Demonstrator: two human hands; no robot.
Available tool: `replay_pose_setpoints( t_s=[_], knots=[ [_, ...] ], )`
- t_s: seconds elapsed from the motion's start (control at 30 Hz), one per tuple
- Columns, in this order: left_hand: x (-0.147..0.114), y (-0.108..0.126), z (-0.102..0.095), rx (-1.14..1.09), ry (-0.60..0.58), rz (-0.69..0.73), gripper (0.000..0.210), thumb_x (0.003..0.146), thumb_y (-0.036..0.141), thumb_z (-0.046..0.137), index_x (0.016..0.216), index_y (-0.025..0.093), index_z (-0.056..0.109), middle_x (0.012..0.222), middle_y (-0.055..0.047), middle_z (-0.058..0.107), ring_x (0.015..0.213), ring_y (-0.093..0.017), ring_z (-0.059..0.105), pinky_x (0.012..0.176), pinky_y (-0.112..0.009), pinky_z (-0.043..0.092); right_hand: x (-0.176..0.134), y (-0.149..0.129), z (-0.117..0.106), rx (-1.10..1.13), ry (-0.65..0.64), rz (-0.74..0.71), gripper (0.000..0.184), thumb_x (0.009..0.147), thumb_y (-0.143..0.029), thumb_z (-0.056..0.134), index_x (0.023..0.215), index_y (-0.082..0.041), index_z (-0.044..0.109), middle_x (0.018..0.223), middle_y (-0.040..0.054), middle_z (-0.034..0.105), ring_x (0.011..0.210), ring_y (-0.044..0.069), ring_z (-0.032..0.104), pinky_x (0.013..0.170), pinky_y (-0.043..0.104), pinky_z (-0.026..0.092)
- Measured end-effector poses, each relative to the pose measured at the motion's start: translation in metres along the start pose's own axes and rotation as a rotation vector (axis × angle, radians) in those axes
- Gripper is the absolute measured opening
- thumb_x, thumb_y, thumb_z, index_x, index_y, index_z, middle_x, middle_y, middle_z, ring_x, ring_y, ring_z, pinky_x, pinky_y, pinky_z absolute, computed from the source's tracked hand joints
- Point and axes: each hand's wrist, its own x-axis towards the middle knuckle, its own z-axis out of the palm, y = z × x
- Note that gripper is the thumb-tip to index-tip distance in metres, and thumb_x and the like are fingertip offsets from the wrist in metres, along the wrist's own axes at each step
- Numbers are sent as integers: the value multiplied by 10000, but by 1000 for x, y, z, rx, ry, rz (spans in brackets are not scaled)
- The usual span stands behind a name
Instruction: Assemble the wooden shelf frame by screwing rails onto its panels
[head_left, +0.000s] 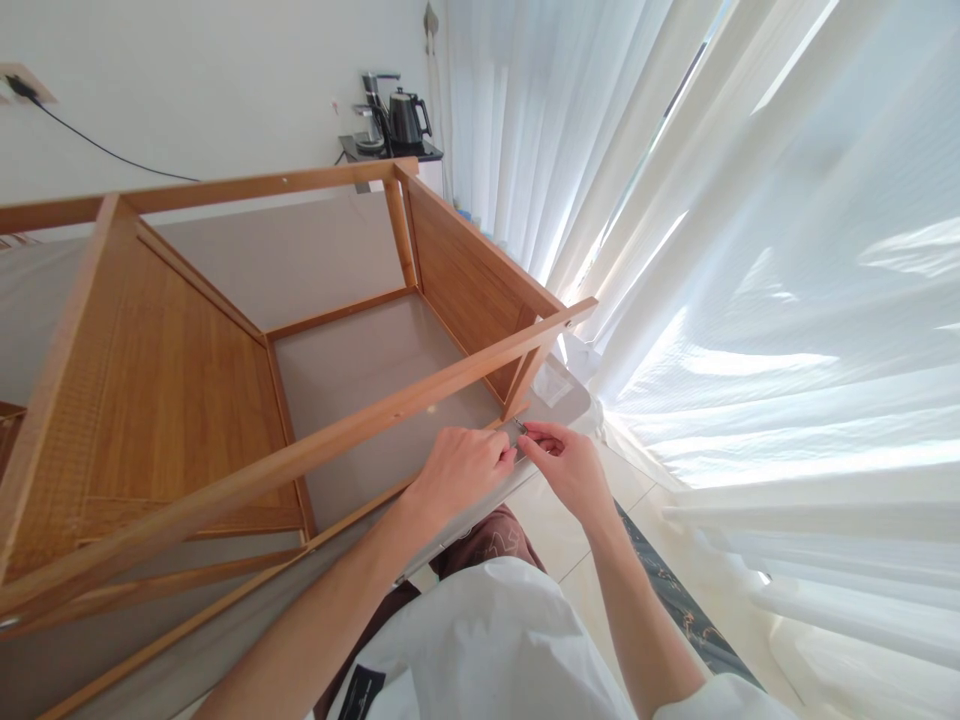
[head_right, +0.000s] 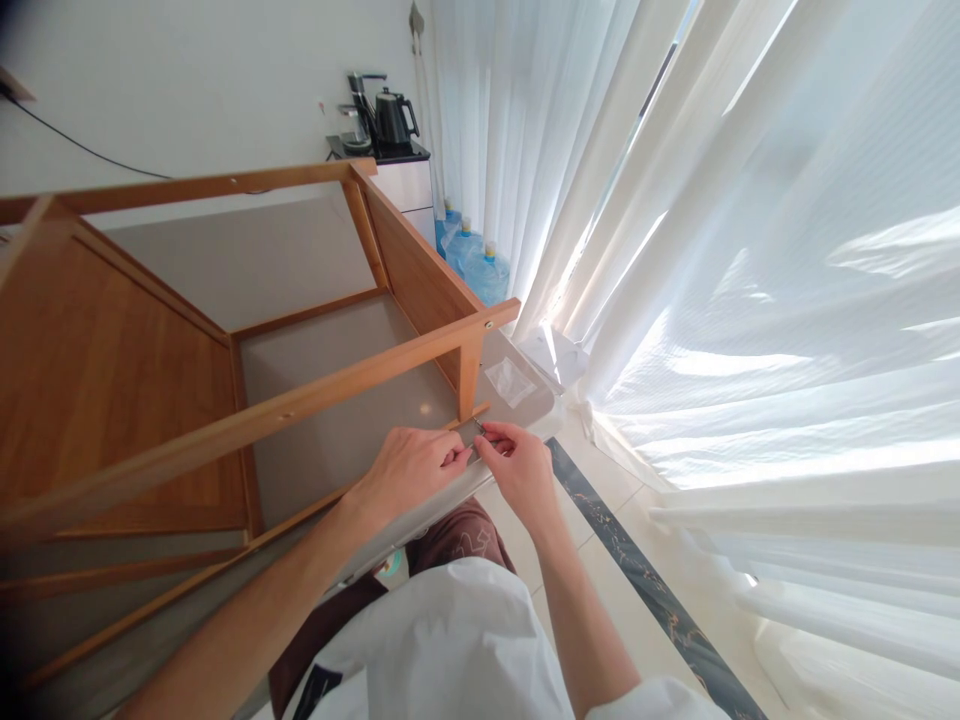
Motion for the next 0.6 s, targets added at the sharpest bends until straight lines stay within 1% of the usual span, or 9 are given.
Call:
replay_pose_setpoints(
  t_s=[0.2, 0.33, 0.43, 0.5, 0.6],
  knots=[
    [0, 2, -4, 3, -16, -13, 313, 983, 292, 466, 721, 209, 617, 712, -32, 704, 639, -193, 644, 566, -327, 192, 0, -1, 0, -14, -17, 7, 361, 797, -437, 707, 1067, -205, 766, 917, 31, 770, 742, 173, 657, 739, 321, 514],
    [1, 2, -4, 4, -14, -20, 311, 976, 297, 476, 708, 209, 606, 694, -30, 697, 627, -191, 642, 560, -332, 166, 0, -1, 0, -26, -9, 2, 346, 802, -438, 703, 1060, -217, 765, 922, 21, 768, 730, 166, 648, 727, 320, 512],
    [1, 2, -3, 7, -5, -20, 323, 980, 305, 471, 697, 206, 592, 683, -31, 693, 615, -188, 636, 558, -331, 153, -1, -1, 1, -50, -4, -22, 313, 819, -409, 693, 1062, -224, 760, 932, 17, 765, 740, 167, 659, 746, 328, 520],
    [1, 2, -2, 8, 4, -32, 326, 979, 304, 469, 693, 207, 591, 685, -33, 695, 613, -187, 636, 555, -332, 152, -3, 0, 3, -107, 16, -79, 294, 839, -366, 678, 1085, -223, 751, 949, 22, 756, 747, 167, 664, 774, 340, 529],
    [0, 3, -1, -2, 10, -58, 323, 970, 295, 474, 683, 208, 593, 687, -34, 699, 613, -185, 643, 549, -328, 158, -11, 3, 7, -250, 102, -258, 324, 887, -297, 631, 1190, -212, 711, 1031, 49, 725, 780, 168, 664, 805, 350, 538]
  ],
)
